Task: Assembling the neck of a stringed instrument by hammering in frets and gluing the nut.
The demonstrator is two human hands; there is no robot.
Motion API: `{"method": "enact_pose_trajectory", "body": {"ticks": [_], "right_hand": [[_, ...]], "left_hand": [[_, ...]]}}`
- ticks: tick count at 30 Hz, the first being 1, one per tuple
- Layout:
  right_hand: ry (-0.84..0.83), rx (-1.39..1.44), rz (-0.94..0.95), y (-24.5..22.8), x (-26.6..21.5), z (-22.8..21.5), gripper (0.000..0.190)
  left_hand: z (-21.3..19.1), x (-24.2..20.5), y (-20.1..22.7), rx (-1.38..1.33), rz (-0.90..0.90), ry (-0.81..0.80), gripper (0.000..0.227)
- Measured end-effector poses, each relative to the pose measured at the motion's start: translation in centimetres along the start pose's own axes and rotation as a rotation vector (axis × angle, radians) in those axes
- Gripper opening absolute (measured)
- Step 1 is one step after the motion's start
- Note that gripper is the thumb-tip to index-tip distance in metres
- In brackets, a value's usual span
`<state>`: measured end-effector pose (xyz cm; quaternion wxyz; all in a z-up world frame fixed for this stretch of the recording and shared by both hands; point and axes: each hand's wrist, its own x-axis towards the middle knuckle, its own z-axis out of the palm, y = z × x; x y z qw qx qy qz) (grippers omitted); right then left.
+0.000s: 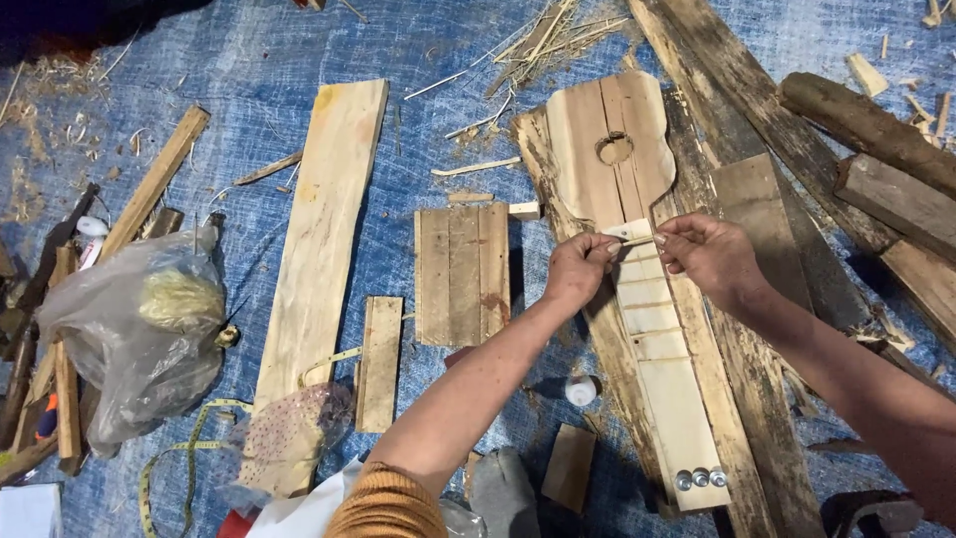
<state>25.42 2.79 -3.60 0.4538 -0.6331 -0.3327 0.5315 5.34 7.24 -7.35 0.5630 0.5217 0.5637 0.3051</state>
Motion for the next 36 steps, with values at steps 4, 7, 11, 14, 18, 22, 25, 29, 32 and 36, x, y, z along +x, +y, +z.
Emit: {"method": "enact_pose_trajectory", "body": {"ticks": [4, 7, 11, 14, 18, 22, 25, 29, 32, 36], "right_hand": [[-0.019, 0.006, 0.006, 0.3, 0.6, 0.0, 0.014], [-0.023, -0.016, 0.085, 0.9, 1.1, 0.1, 0.012], [-0.018, -0.028, 0.122, 1.9, 1.8, 0.0, 0.012], [-0.016, -0.065, 0.145, 2.9, 2.5, -0.5, 0.014], [-0.009, -0.102, 0.169, 3.5, 3.5, -1.2, 0.012], [0.000, -0.105, 0.174, 4.2, 4.2, -1.6, 0.014], [-0.017, -0.107, 0.170, 4.7, 4.8, -1.7, 0.013], [-0.017, -0.116, 0.177, 5.3, 5.5, -1.4, 0.014], [-0.038, -0.111, 0.187, 4.9, 5.4, -1.3, 0.017], [-0.057, -0.137, 0.192, 4.5, 5.6, -1.2, 0.019]], "left_hand": [[0.1, 0.3, -0.3, -0.009, 0.003, 0.016, 0.009], [0.0, 0.2, -0.6, -0.007, 0.015, 0.022, 0.010], [-0.7, 0.8, -1.8, 0.172, -0.042, 0.092, 0.014], [-1.1, 1.3, -2.9, 0.210, -0.062, 0.122, 0.015], [-1.4, 1.6, -3.2, 0.159, -0.087, 0.128, 0.016], [-1.0, 2.2, -4.4, 0.208, -0.109, 0.128, 0.011], [-0.9, 2.6, -5.6, 0.191, -0.117, 0.115, 0.011], [-0.8, 3.2, -6.9, 0.207, -0.122, 0.105, 0.012], [-0.7, 2.8, -6.3, 0.212, -0.140, 0.106, 0.012], [-0.5, 2.8, -6.0, 0.182, -0.160, 0.107, 0.011]]}}
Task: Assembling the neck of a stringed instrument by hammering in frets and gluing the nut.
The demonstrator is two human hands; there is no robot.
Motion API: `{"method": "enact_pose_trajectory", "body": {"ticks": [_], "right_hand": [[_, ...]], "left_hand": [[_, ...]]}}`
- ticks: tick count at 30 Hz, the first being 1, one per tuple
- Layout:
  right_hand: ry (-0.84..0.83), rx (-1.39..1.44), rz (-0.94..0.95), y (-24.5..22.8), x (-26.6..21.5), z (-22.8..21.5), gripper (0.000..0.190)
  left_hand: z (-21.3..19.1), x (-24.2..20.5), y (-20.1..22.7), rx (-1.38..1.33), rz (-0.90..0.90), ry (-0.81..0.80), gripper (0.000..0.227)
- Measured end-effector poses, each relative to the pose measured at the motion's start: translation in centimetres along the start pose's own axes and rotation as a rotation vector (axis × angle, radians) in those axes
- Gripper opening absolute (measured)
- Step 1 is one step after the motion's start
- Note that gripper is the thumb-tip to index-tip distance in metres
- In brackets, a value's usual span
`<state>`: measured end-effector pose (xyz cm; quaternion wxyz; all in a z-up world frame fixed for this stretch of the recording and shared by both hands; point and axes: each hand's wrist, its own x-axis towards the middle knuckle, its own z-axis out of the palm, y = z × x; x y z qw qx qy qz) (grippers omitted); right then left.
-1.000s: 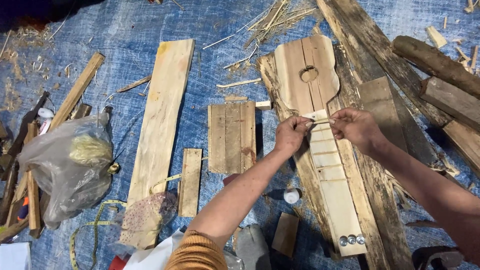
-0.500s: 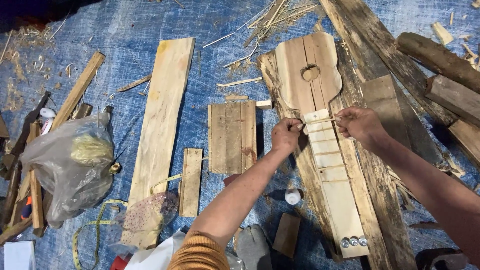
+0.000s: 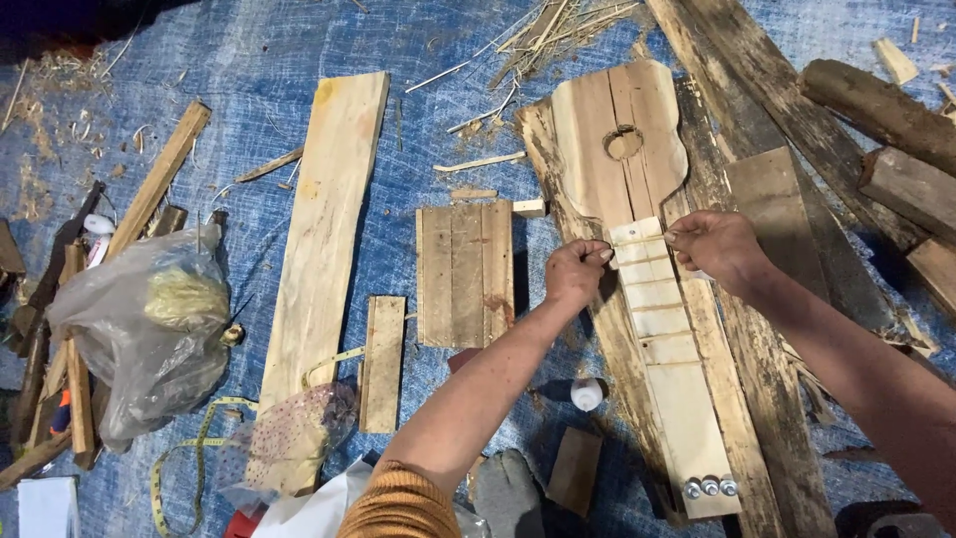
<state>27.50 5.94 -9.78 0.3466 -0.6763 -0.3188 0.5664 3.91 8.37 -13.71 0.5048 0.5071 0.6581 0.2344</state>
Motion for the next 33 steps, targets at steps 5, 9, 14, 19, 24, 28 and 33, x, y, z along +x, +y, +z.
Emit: {"method": "enact_pose_trajectory", "body": {"ticks": [5, 9, 14, 19, 24, 28, 33], "right_hand": [[-0.034, -0.039, -0.001, 1.2, 1.4, -0.1, 0.022], [-0.048, -0.085, -0.020, 1.3, 1.8, -0.2, 0.020], [-0.042, -0.130, -0.041, -0.4, 1.0, 0.3, 0.021], [-0.040, -0.113, -0.072, 0.3, 1.4, 0.3, 0.021], [-0.027, -0.049, -0.078, 0.4, 1.5, 0.4, 0.023], [-0.011, -0.071, -0.081, 0.4, 1.6, 0.5, 0.020], [-0.008, -0.042, 0.007, -0.5, 0.9, 1.0, 0.022]], "left_hand": [[-0.4, -0.9, 1.1, -0.010, -0.007, -0.009, 0.012], [-0.6, -1.1, 2.2, -0.001, -0.022, -0.010, 0.016], [-0.4, -1.4, 2.6, 0.014, -0.054, -0.004, 0.020], [-1.1, -3.9, 6.6, 0.036, -0.081, -0.013, 0.026], [-0.9, -3.3, 6.4, 0.093, -0.098, -0.007, 0.022], [0.0, -1.2, 3.9, 0.114, -0.100, -0.004, 0.023], [-0.1, -1.7, 4.4, 0.107, -0.070, -0.011, 0.026]]}}
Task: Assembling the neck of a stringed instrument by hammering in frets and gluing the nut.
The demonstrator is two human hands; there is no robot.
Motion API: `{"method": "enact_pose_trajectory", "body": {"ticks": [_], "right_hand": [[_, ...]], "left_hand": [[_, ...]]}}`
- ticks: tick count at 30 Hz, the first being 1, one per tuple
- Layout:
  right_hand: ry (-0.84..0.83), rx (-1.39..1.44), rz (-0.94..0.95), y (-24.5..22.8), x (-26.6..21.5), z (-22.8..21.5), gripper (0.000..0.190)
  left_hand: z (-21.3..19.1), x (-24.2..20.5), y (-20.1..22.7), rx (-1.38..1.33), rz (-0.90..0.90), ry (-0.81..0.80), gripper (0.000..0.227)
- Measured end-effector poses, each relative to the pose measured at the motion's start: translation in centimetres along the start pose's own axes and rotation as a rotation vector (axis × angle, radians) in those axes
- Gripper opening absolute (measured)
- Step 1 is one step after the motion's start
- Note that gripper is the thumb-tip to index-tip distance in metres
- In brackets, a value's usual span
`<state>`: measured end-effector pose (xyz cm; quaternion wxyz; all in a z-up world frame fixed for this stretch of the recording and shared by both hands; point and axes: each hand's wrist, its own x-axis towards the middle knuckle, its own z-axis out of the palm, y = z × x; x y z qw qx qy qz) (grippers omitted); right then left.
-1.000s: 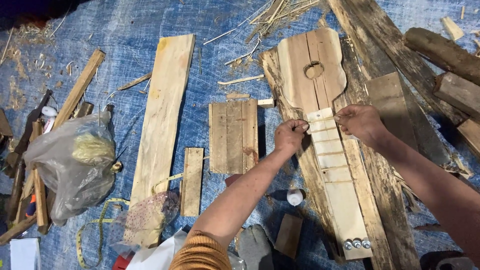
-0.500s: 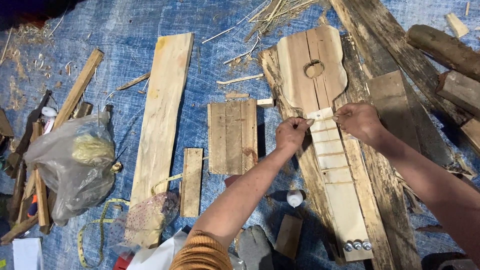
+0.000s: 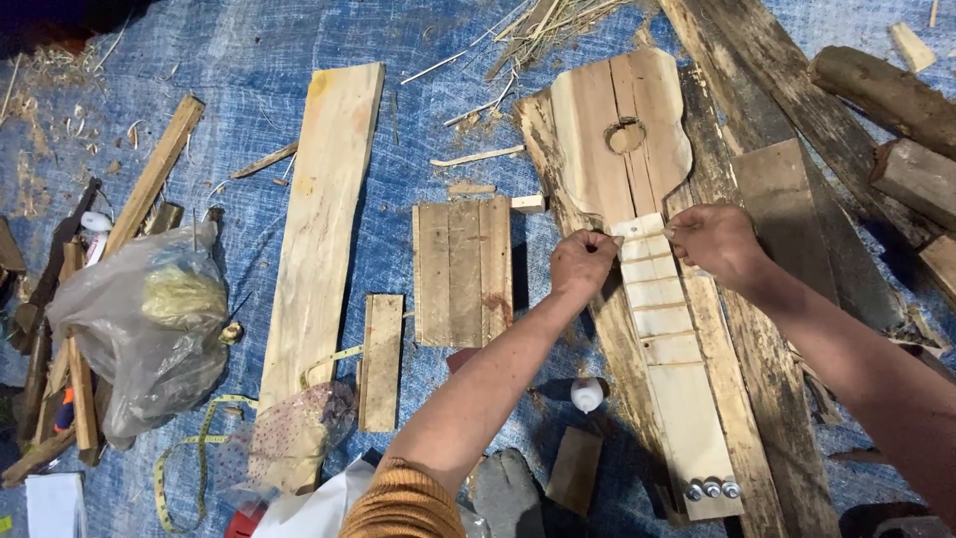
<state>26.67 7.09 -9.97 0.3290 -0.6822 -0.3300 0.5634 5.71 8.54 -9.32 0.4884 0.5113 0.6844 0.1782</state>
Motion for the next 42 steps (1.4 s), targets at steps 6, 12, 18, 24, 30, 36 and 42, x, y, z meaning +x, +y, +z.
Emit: {"method": "enact_pose_trajectory", "body": {"ticks": [6, 12, 18, 24, 30, 36, 42], "right_hand": [[0.037, 0.020, 0.082, -0.6, -0.5, -0.8, 0.028], [0.029, -0.005, 0.026, 0.5, 0.4, -0.4, 0.026], [0.036, 0.006, 0.005, 0.4, 0.3, -0.1, 0.029], [0.056, 0.009, -0.077, 0.6, 0.5, 0.0, 0.027], [0.056, -0.009, -0.105, 0.3, 0.0, 0.1, 0.028], [0.074, -0.037, -0.125, 0.4, 0.2, 0.3, 0.025], [0.080, -0.075, -0.140, 1.5, 1.1, 0.3, 0.020]], "left_hand": [[0.1, 0.3, 0.1, 0.035, 0.028, 0.016, 0.026], [-0.2, -0.9, 0.8, 0.048, 0.100, 0.005, 0.024], [-0.2, -1.5, 1.7, 0.102, 0.088, 0.000, 0.024], [-0.9, -2.3, 3.2, 0.332, 0.492, 0.060, 0.012], [0.1, -1.4, 1.4, 0.634, 0.788, 0.108, 0.021], [0.8, -0.8, 0.2, 0.690, 0.816, 0.198, 0.026], [1.6, 0.4, -1.1, 0.631, 0.834, 0.240, 0.024]]}}
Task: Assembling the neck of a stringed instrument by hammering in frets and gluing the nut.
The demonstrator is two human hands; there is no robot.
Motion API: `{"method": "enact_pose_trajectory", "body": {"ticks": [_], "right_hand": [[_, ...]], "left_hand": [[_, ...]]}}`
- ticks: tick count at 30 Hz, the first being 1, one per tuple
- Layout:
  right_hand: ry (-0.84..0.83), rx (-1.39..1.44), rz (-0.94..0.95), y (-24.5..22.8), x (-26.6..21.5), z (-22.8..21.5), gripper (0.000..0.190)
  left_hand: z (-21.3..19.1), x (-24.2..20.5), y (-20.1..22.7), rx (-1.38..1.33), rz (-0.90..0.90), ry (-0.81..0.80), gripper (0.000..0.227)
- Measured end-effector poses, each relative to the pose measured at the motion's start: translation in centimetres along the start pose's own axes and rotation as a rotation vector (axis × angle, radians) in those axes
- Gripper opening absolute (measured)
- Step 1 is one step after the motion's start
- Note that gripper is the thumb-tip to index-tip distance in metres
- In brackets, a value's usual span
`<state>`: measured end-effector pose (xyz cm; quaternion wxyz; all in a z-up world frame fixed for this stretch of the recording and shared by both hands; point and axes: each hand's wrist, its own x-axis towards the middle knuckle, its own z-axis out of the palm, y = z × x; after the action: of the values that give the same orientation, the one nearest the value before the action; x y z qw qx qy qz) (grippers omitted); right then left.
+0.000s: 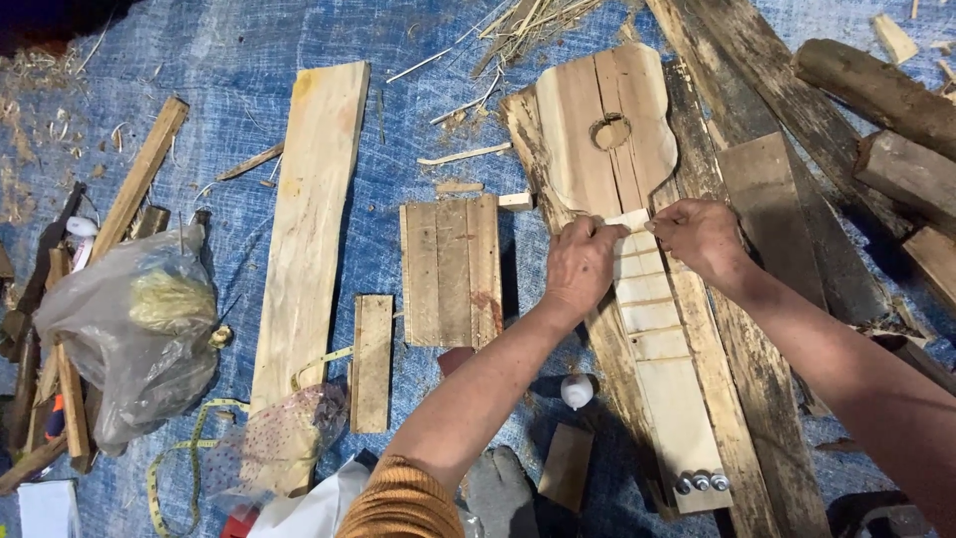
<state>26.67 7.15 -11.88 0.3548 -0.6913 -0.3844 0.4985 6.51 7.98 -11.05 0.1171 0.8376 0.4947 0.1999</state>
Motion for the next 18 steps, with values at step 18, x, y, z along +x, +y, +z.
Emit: {"method": "enact_pose_trajectory", "body": {"ticks": [18], "right_hand": [[0.014, -0.053, -0.039, 0.0, 0.0, 0.0, 0.021]], "left_hand": [[-4.2, 1.1, 1.8, 0.267, 0.135, -0.321, 0.028]]}}
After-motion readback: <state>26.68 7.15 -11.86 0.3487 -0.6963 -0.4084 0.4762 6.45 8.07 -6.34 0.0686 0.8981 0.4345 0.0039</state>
